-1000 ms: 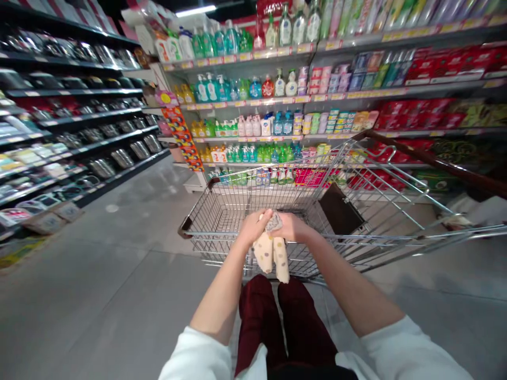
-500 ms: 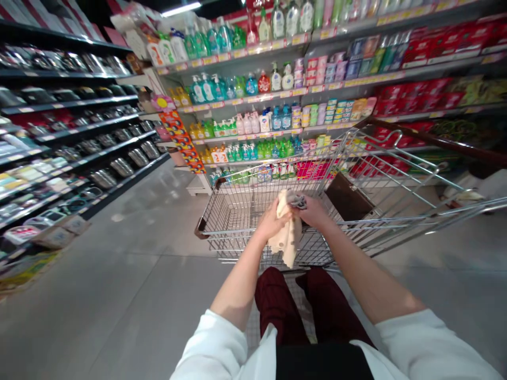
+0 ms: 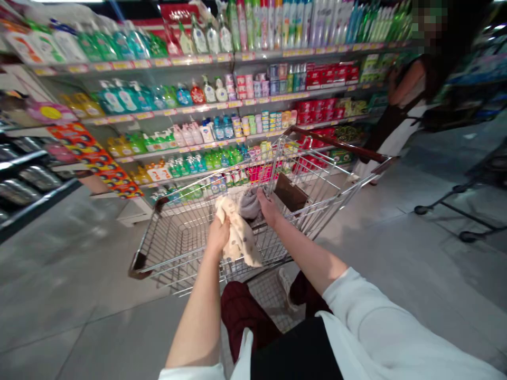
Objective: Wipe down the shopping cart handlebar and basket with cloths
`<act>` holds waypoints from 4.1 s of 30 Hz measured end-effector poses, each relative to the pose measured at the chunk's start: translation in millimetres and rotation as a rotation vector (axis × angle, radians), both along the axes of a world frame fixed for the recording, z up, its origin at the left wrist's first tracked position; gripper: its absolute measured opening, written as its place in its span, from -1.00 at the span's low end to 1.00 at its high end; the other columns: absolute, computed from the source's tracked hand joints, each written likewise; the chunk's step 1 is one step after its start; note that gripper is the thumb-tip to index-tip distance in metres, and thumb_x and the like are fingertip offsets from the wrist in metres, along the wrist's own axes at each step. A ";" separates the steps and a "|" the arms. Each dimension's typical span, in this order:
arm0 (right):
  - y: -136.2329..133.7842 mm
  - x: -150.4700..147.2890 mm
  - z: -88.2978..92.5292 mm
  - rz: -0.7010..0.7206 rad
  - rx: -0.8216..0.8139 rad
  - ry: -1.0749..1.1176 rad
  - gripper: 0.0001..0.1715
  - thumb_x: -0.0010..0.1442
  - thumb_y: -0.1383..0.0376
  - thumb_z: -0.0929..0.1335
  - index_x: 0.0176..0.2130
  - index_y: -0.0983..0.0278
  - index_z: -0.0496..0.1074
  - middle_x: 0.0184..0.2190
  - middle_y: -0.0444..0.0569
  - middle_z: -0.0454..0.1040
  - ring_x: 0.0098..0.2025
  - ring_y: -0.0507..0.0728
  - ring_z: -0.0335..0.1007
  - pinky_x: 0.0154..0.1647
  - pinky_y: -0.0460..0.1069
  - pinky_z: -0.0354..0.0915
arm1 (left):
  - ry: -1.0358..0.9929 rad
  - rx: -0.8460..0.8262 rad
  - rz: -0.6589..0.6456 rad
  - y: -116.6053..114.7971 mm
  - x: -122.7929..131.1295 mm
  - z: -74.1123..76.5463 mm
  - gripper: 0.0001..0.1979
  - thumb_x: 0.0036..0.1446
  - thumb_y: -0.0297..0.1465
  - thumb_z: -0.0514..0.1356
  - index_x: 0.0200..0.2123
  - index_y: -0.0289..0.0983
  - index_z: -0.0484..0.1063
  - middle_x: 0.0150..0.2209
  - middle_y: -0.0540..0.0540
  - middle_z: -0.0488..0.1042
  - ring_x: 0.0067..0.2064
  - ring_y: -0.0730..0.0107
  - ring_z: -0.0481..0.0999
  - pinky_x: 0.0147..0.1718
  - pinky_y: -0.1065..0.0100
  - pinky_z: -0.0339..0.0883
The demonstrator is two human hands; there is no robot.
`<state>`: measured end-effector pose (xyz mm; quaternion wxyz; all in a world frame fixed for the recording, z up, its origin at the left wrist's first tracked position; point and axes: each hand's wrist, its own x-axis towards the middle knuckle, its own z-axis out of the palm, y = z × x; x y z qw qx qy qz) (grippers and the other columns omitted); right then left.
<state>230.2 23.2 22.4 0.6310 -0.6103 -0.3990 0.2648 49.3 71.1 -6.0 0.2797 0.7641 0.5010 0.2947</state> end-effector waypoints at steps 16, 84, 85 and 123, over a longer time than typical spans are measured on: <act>-123.4 133.9 -27.7 -0.266 -0.102 -1.124 -0.68 0.21 0.18 0.33 -0.05 0.17 0.50 0.09 0.03 0.46 0.27 0.27 0.14 0.34 0.21 -0.13 | 0.336 0.169 0.087 -7.5 22.2 11.3 -0.50 0.26 -0.22 -0.05 0.13 -0.31 0.42 0.17 -0.35 0.38 0.22 -0.14 0.34 0.13 0.01 0.26; -105.7 135.6 -2.2 -0.048 -0.319 -1.452 -0.64 0.21 0.28 0.36 0.03 0.12 0.44 -0.08 0.03 0.51 -0.02 0.24 0.31 -0.06 0.11 0.10 | 0.636 -0.015 0.020 -39.0 81.2 27.8 -0.40 0.26 -0.06 -0.21 -0.03 -0.17 0.53 -0.07 -0.28 0.58 0.00 -0.13 0.52 -0.11 0.04 0.35; -104.0 126.2 -2.6 -0.053 -0.321 -1.442 -0.62 0.22 0.34 0.33 0.04 0.12 0.43 -0.06 0.04 0.50 0.00 0.25 0.29 -0.05 0.12 0.09 | 0.639 -0.011 0.020 -37.8 80.3 27.9 -0.40 0.26 -0.06 -0.22 -0.04 -0.17 0.53 -0.07 -0.29 0.58 0.00 -0.13 0.52 -0.11 0.04 0.35; -183.4 237.1 -3.0 -0.614 -0.039 -1.409 -0.53 0.12 0.42 0.28 0.00 0.17 0.52 0.19 0.00 0.37 0.24 0.30 0.14 0.20 0.24 0.20 | 0.721 0.014 0.025 -30.0 72.2 28.6 -0.37 0.26 -0.04 -0.28 -0.08 -0.18 0.50 -0.08 -0.30 0.57 -0.03 -0.16 0.53 -0.19 0.08 0.35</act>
